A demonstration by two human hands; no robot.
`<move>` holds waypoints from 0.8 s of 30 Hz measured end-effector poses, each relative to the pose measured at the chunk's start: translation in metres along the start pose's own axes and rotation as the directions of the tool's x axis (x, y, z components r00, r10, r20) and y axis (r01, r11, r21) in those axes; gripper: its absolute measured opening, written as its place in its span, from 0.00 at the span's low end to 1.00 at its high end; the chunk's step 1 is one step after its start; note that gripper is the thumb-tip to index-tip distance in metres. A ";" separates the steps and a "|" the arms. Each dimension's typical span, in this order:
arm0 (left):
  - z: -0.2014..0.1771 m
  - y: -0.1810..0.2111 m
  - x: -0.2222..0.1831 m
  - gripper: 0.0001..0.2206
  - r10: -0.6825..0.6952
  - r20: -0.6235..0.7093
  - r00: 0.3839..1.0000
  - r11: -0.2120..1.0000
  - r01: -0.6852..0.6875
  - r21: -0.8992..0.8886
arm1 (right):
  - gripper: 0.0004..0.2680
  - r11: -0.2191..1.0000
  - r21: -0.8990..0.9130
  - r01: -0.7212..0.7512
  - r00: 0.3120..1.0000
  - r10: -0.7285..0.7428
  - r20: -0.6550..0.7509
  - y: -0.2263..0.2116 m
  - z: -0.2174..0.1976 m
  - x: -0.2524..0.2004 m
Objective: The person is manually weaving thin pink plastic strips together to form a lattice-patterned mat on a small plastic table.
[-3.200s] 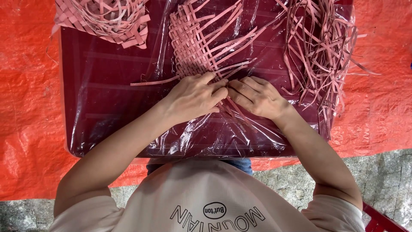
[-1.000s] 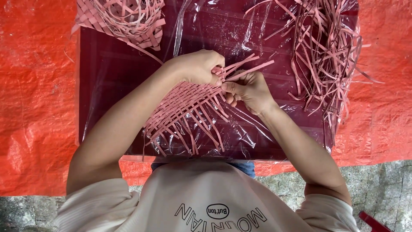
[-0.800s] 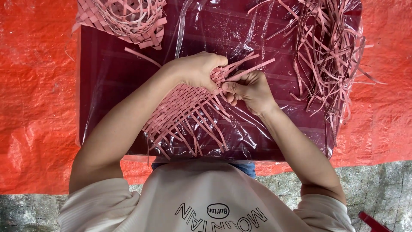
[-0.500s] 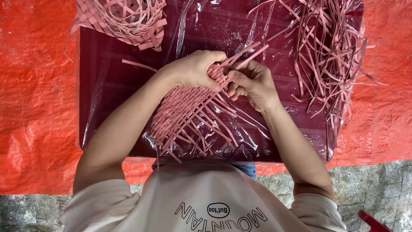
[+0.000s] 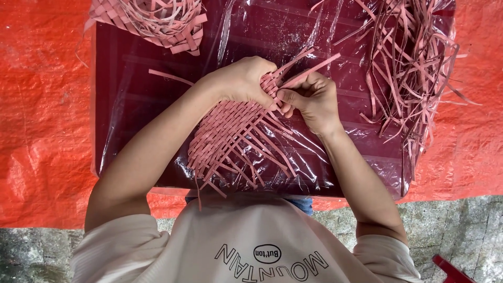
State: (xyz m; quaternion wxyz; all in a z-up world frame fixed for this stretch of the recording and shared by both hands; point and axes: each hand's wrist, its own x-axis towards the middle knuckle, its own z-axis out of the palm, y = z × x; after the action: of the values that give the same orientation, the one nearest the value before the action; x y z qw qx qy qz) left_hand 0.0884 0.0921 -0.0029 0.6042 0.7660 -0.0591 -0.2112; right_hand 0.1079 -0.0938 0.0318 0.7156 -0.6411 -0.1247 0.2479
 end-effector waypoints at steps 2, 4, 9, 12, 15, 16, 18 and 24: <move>0.002 0.000 -0.002 0.26 -0.004 -0.015 1.000 1.000 0.004 0.018 | 0.08 1.000 0.026 0.002 1.000 -0.002 0.012 -0.002 0.002 -0.001; 0.005 0.001 -0.002 0.26 -0.005 -0.028 1.000 0.999 0.006 0.037 | 0.09 0.999 0.050 0.005 1.000 -0.006 0.021 -0.003 0.002 -0.002; 0.008 -0.002 -0.001 0.23 0.015 -0.052 0.999 0.995 -0.010 0.100 | 0.08 1.000 0.004 0.028 0.999 -0.028 0.043 0.000 0.000 -0.002; 0.007 0.007 -0.007 0.24 0.006 -0.060 0.998 0.997 -0.001 0.081 | 0.08 0.999 -0.001 0.036 0.997 -0.036 0.064 0.000 -0.001 -0.001; 0.008 0.013 -0.005 0.17 0.029 -0.088 0.996 0.996 -0.021 0.091 | 0.07 1.000 -0.009 0.019 0.999 -0.019 0.045 -0.004 0.004 -0.002; 0.007 0.015 -0.007 0.17 0.028 -0.090 0.996 0.996 -0.020 0.091 | 0.07 1.000 -0.009 0.019 0.999 -0.019 0.047 -0.006 0.005 -0.002; 0.006 0.020 -0.009 0.17 0.026 -0.095 0.995 0.994 -0.016 0.104 | 0.03 1.000 -0.009 -0.001 1.000 0.001 0.017 -0.009 0.005 -0.003; 0.010 0.034 -0.015 0.15 0.028 -0.097 0.995 0.989 -0.014 0.145 | 0.03 0.999 0.039 0.015 1.000 -0.016 0.023 -0.003 0.001 -0.003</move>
State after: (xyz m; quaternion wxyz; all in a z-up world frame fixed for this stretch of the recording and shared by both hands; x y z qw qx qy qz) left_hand 0.0762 0.0793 0.0311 0.5515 0.8166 -0.0524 -0.1620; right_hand 0.1058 -0.0947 0.0350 0.7284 -0.6230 -0.1332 0.2521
